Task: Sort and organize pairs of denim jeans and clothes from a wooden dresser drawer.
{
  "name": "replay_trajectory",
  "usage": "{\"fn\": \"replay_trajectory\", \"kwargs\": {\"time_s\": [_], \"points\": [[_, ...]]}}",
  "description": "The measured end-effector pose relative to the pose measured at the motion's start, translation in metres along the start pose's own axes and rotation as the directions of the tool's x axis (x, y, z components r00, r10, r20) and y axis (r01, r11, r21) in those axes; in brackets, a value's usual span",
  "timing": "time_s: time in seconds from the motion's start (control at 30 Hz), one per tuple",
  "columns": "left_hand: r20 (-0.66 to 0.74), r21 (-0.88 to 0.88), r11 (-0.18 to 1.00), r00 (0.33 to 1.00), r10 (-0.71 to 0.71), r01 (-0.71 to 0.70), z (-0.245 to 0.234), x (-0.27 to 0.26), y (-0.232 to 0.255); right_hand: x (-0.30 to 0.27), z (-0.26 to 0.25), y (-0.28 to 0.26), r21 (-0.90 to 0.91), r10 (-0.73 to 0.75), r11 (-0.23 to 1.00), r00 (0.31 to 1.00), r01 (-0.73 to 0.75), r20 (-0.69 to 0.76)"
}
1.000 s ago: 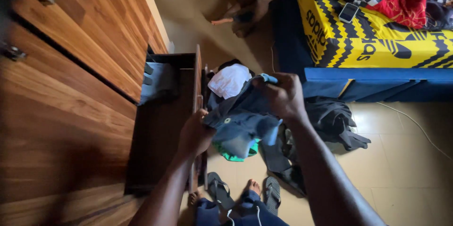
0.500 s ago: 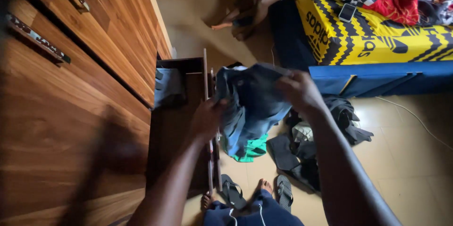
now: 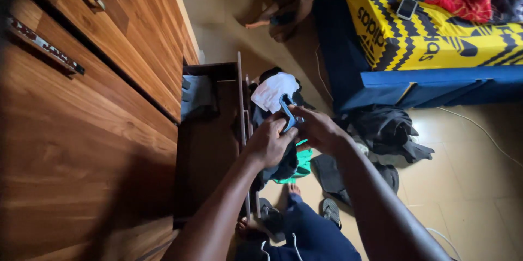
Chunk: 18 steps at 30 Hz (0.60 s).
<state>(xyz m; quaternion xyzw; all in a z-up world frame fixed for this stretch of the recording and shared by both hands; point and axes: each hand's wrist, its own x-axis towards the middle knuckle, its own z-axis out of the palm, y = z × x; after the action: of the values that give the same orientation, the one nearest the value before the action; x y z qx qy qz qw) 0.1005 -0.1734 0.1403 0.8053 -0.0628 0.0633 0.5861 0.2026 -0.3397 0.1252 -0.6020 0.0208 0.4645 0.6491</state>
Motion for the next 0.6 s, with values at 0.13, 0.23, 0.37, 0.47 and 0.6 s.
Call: {"fn": "replay_trajectory", "kwargs": {"time_s": [0.13,0.23,0.37,0.47,0.6], "points": [[-0.046,0.146,0.989,0.999,-0.016,0.022,-0.009,0.009,-0.007,0.035,-0.002,-0.001,-0.004,-0.029,1.000,0.998,0.029,0.054],[-0.059,0.227,0.974,0.998,0.029,-0.015,-0.022,0.026,-0.002,0.078,-0.016,-0.001,-0.020,-0.135,0.991,0.990,0.134,-0.041],[-0.001,-0.018,0.991,0.991,-0.134,0.134,-0.045,0.051,-0.014,0.125,-0.043,-0.042,0.119,-0.171,0.977,0.982,0.179,-0.078],[-0.137,-0.167,0.979,0.981,-0.138,0.115,-0.061,0.065,-0.078,0.152,-0.071,-0.096,0.280,-0.326,0.912,0.944,0.299,0.054],[-0.360,-0.070,0.979,0.911,-0.202,0.190,-0.097,0.065,-0.150,0.152,-0.071,-0.177,0.258,-0.642,0.760,0.751,0.596,0.155]]}}
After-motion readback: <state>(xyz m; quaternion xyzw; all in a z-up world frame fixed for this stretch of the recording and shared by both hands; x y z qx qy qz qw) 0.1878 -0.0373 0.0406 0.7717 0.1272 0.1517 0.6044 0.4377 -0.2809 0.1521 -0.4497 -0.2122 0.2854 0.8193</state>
